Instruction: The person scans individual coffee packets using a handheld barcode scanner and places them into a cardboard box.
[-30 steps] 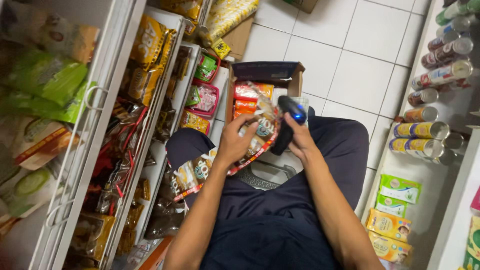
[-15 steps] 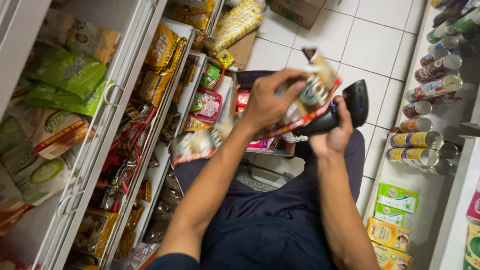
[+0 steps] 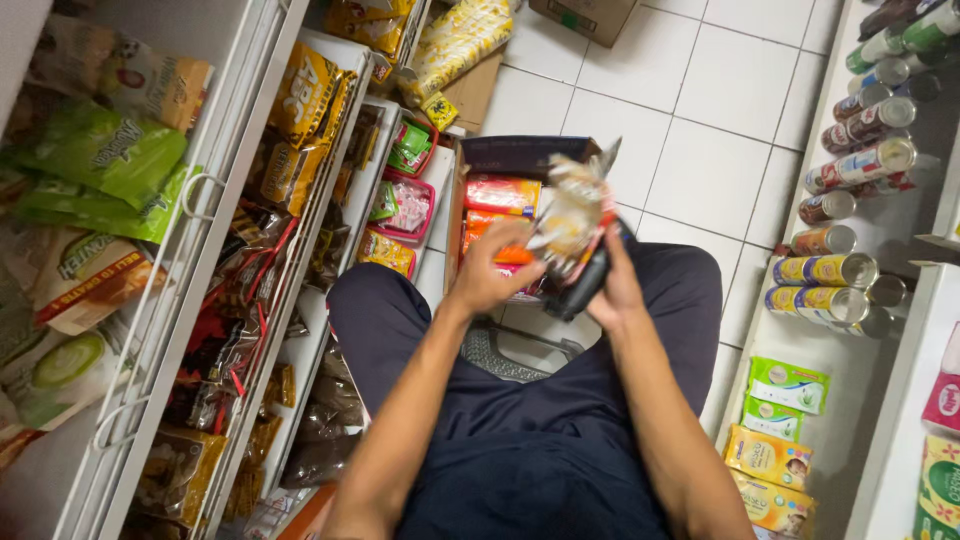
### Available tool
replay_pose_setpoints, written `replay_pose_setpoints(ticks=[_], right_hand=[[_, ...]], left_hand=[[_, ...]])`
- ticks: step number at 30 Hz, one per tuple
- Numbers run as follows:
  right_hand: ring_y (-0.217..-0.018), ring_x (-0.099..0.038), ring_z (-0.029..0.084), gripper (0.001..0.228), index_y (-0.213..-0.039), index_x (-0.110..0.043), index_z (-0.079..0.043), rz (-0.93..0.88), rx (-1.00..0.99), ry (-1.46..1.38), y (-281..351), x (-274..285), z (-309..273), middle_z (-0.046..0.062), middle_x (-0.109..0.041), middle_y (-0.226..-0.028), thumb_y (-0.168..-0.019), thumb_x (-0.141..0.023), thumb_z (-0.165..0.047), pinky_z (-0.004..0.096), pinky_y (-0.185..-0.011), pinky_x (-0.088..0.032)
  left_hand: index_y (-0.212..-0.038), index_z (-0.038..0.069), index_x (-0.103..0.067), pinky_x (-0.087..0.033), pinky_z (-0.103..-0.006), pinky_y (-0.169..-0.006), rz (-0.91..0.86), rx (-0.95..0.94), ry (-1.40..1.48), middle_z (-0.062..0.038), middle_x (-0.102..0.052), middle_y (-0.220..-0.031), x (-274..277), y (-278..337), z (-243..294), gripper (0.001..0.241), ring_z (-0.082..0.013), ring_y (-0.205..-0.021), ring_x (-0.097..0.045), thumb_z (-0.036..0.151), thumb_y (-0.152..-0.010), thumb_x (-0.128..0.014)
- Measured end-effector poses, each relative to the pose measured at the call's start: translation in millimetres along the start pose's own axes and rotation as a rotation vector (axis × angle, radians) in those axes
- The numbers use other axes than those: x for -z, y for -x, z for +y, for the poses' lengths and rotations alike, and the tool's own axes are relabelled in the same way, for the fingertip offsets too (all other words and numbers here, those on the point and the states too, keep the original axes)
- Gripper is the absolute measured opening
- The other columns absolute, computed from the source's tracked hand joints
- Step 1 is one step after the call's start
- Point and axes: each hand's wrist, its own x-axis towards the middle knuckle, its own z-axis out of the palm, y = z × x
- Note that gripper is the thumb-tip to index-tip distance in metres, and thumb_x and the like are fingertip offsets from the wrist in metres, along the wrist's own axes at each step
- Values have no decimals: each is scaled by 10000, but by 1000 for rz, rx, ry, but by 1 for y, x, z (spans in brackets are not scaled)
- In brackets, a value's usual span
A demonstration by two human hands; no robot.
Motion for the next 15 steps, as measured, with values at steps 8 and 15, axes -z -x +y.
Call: replay_pose_setpoints(ticks=[8, 15], right_hand=[[-1112, -668, 246, 516, -1338, -598, -15, -10, 183, 497, 20, 28, 51, 107, -683, -1216, -857, -785, -39, 419, -962, -551], [-1040, -666, 174, 488, -1296, -616, -52, 58, 159, 737, 35, 10, 48, 74, -702, -1136, -850, -798, -131, 364, -905, -534]], left_hand=[[-1222, 43, -563, -541, -268, -888, 164, 574, 416, -22, -712, -1103, -28, 99, -43, 446, -117, -1033, -681, 173, -866, -798], [-1171, -4, -733, -562, -318, -902, 163, 648, 411, -154, -748, -1128, -12, 104, -44, 276, -203, -1002, -693, 68, -905, -746]])
